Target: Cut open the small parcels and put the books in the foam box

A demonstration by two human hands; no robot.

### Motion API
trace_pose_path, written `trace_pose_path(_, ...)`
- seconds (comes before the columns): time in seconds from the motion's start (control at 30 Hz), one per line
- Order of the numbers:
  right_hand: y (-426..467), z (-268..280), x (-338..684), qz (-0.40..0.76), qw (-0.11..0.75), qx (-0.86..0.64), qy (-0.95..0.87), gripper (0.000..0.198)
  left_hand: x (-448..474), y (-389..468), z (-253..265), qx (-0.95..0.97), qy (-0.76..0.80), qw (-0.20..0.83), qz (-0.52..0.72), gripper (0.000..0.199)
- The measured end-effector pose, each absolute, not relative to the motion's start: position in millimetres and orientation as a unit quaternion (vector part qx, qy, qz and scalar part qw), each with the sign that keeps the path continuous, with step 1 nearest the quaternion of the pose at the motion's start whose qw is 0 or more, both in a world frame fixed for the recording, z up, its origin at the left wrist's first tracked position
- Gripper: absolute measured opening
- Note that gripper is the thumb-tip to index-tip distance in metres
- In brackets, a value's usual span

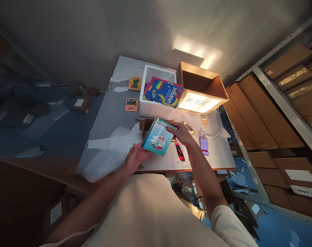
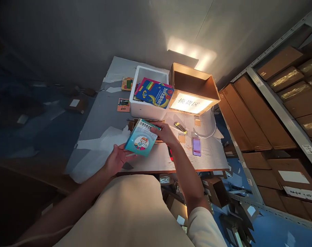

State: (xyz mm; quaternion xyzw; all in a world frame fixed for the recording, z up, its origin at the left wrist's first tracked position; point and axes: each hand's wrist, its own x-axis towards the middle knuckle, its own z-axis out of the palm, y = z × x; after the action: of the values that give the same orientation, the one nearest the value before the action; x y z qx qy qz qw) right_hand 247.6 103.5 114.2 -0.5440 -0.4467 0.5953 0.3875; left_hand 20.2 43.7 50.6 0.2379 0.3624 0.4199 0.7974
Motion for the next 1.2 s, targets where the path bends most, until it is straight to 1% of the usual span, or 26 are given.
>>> trace_pose_path(0.07, 103, 112, 250, 0.595, 0.381, -0.556, -0.437, 0.049, 17, 43, 46, 0.283, 0.403, 0.752, 0.438, 0.057)
trace_pose_path(0.13, 104, 109, 252, 0.6, 0.396, -0.554, -0.42, 0.05, 15, 42, 42, 0.293, 0.429, 0.739, 0.429, 0.055)
trace_pose_path(0.23, 106, 105, 255, 0.621, 0.416, -0.525, -0.407, 0.05, 17, 41, 38, 0.258, 0.424, 0.758, 0.423, 0.053)
trace_pose_path(0.37, 110, 103, 263, 0.645, 0.407, -0.503, -0.407, 0.049, 22, 42, 34, 0.225, 0.415, 0.771, 0.427, 0.051)
trace_pose_path(0.43, 113, 102, 267, 0.651, 0.397, -0.5, -0.409, 0.049, 25, 43, 31, 0.219, 0.42, 0.772, 0.424, 0.051)
trace_pose_path(0.6, 125, 95, 276, 0.66, 0.343, -0.519, -0.421, 0.049, 38, 52, 25, 0.208, 0.429, 0.777, 0.411, 0.049)
trace_pose_path(0.7, 141, 90, 282, 0.654, 0.343, -0.527, -0.42, 0.045, 52, 59, 24, 0.21, 0.436, 0.777, 0.403, 0.049)
trace_pose_path(0.8, 168, 84, 291, 0.645, 0.342, -0.534, -0.426, 0.039, 64, 66, 26, 0.225, 0.44, 0.776, 0.392, 0.054)
trace_pose_path(0.87, 193, 79, 299, 0.627, 0.376, -0.544, -0.412, 0.035, 68, 69, 28, 0.233, 0.45, 0.763, 0.4, 0.057)
trace_pose_path(1.0, 241, 68, 307, 0.569, 0.557, -0.51, -0.325, 0.035, 69, 67, 23, 0.233, 0.49, 0.709, 0.451, 0.059)
trace_pose_path(1.03, 249, 65, 308, 0.563, 0.586, -0.488, -0.316, 0.037, 68, 65, 20, 0.232, 0.5, 0.694, 0.463, 0.059)
trace_pose_path(1.1, 255, 59, 308, 0.577, 0.594, -0.452, -0.332, 0.039, 67, 62, 14, 0.234, 0.522, 0.667, 0.477, 0.059)
trace_pose_path(1.2, 244, 52, 312, 0.612, 0.553, -0.426, -0.371, 0.048, 66, 60, 7, 0.253, 0.556, 0.628, 0.483, 0.056)
